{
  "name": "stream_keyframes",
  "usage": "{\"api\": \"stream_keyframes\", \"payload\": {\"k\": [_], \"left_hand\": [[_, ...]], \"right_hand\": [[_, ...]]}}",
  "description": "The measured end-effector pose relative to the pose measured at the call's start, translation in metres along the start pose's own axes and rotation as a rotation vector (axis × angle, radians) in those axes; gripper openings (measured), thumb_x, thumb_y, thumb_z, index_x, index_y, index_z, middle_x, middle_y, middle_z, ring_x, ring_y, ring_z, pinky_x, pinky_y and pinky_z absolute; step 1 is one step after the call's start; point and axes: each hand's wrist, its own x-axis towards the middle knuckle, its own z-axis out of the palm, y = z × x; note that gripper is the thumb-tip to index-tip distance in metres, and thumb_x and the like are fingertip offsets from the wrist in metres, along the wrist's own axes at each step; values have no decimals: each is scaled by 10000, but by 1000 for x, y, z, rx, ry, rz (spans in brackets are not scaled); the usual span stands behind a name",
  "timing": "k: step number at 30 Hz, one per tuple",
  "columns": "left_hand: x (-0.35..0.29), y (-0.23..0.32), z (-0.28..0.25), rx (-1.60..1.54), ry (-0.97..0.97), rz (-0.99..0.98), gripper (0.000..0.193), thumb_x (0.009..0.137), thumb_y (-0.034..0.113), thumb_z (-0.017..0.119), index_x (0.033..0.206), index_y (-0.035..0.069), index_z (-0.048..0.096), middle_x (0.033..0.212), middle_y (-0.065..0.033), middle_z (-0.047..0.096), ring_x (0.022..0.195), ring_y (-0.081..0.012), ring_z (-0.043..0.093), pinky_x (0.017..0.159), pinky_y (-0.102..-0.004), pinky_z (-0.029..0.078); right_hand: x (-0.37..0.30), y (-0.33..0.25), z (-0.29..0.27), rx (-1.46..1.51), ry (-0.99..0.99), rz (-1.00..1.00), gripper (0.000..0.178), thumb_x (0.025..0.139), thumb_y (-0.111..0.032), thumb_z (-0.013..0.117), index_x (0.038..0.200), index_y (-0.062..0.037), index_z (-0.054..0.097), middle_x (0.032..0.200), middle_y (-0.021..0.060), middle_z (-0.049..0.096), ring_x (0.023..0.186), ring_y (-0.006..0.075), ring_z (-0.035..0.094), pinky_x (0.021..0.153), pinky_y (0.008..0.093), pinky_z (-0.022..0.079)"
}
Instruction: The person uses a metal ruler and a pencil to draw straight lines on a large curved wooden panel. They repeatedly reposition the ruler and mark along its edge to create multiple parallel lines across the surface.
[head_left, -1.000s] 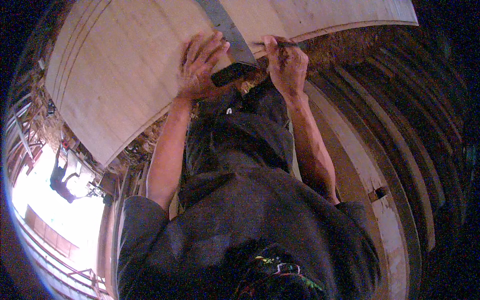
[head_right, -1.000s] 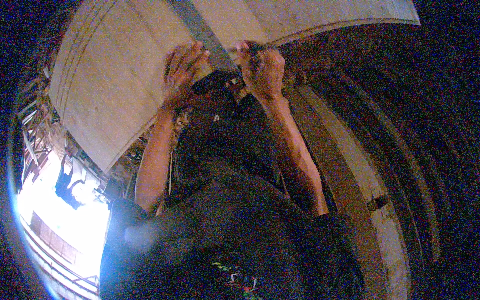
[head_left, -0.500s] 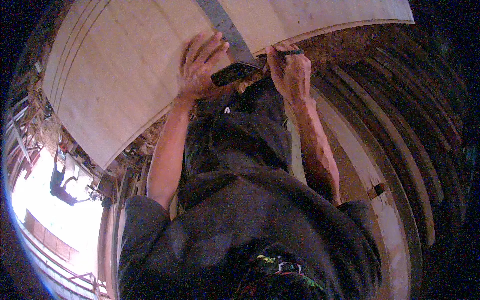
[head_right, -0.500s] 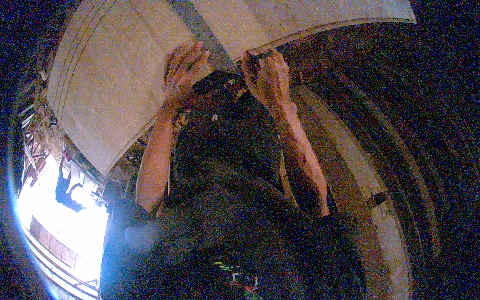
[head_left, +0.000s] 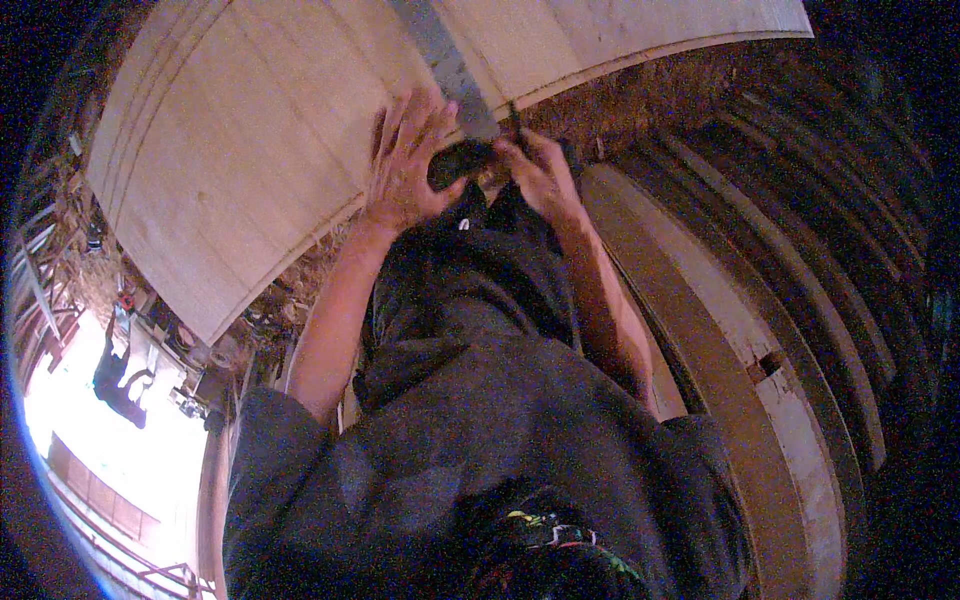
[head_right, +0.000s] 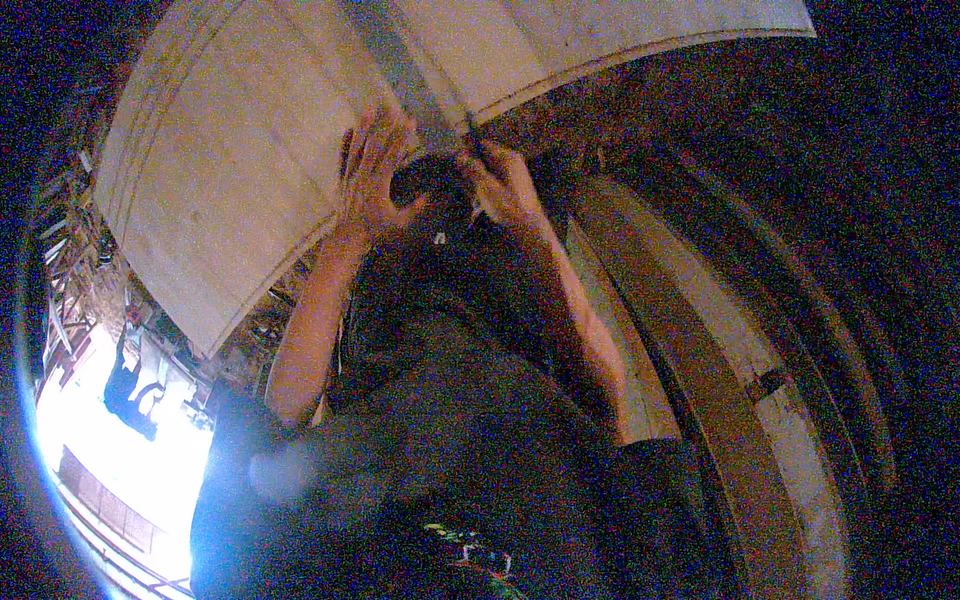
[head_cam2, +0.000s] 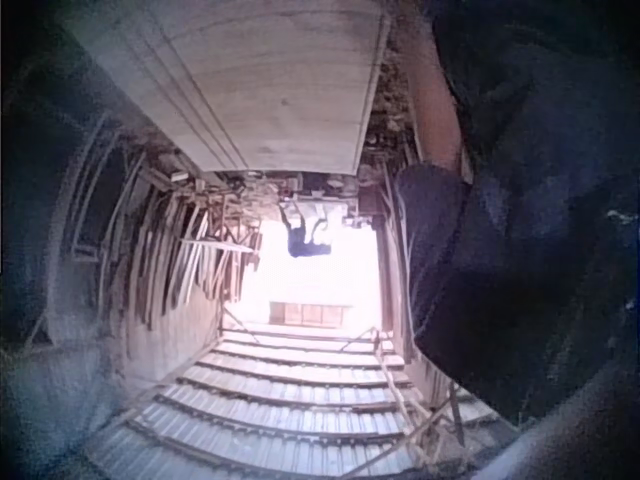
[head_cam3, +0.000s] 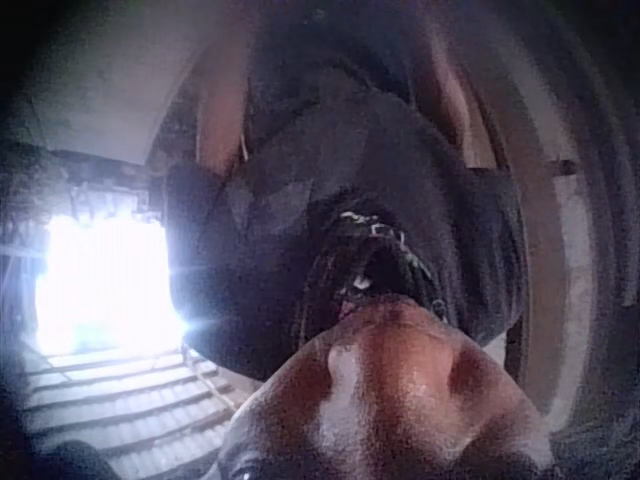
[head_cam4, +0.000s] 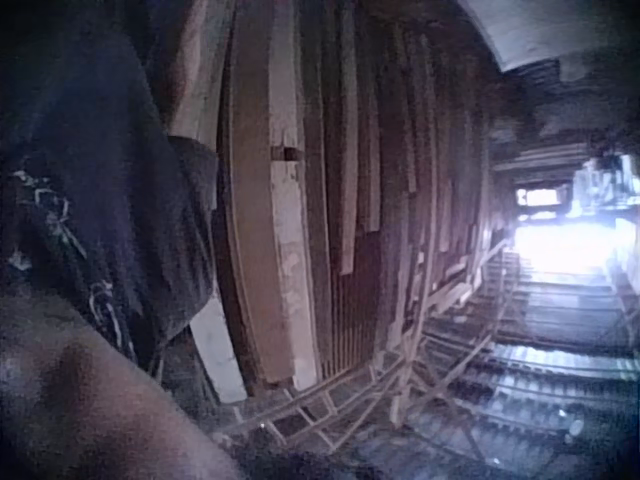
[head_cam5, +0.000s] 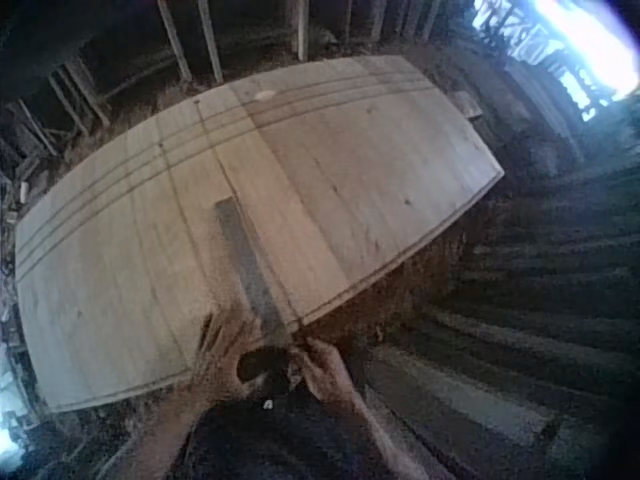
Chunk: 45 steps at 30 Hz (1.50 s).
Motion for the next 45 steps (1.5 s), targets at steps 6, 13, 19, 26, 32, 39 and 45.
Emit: {"api": "stream_keyframes", "payload": {"k": [6,13,19,26,32,39,45], "left_hand": [[-80,15,-30,73,-21,-125,848,888,664,577,1559,183,382,1647,-122,281,1506,-416,237,1214,-598,176],[-88,46,-38,110,19,-191,871,887,695,555,1570,189,363,1654,-138,256,1505,-426,230,1212,-617,152],[-67,60,-29,157,-75,-224,873,883,680,571,1575,194,354,1654,-149,252,1505,-429,226,1214,-620,141],[-63,56,-28,192,-75,-203,861,875,653,597,1570,201,363,1645,-152,267,1497,-429,240,1215,-616,148],[-57,43,-18,176,2,-125,890,840,715,600,1513,151,449,1592,-176,358,1474,-438,289,1207,-603,180],[-66,27,-4,115,27,-69,925,762,657,693,1526,202,439,1620,-141,321,1484,-404,278,1220,-582,179],[-37,28,-12,89,-72,-22,1104,579,576,847,1550,293,403,1655,-90,261,1512,-378,228,1245,-557,147]], "right_hand": [[-40,-17,22,165,-370,104,358,978,-297,675,1110,36,679,970,74,716,936,165,625,833,319,496],[-56,-22,16,38,-244,-3,396,961,-346,696,1117,17,694,974,88,718,921,175,633,830,324,496],[-38,-18,-12,101,-372,58,438,970,-368,638,1123,40,687,1042,232,727,1009,356,690,910,420,509],[-40,-5,-4,231,-307,78,295,998,-256,645,1057,28,697,892,53,711,840,118,603,771,301,495],[-38,3,-3,221,-212,53,288,985,-262,673,1047,17,712,891,34,709,825,125,608,765,291,492],[-48,-3,1,242,-145,119,319,961,-308,686,1006,5,730,846,84,726,770,160,651,715,320,506],[-44,20,-1,193,-64,95,310,934,-299,725,989,6,725,889,87,736,805,174,654,748,338,516]]}}
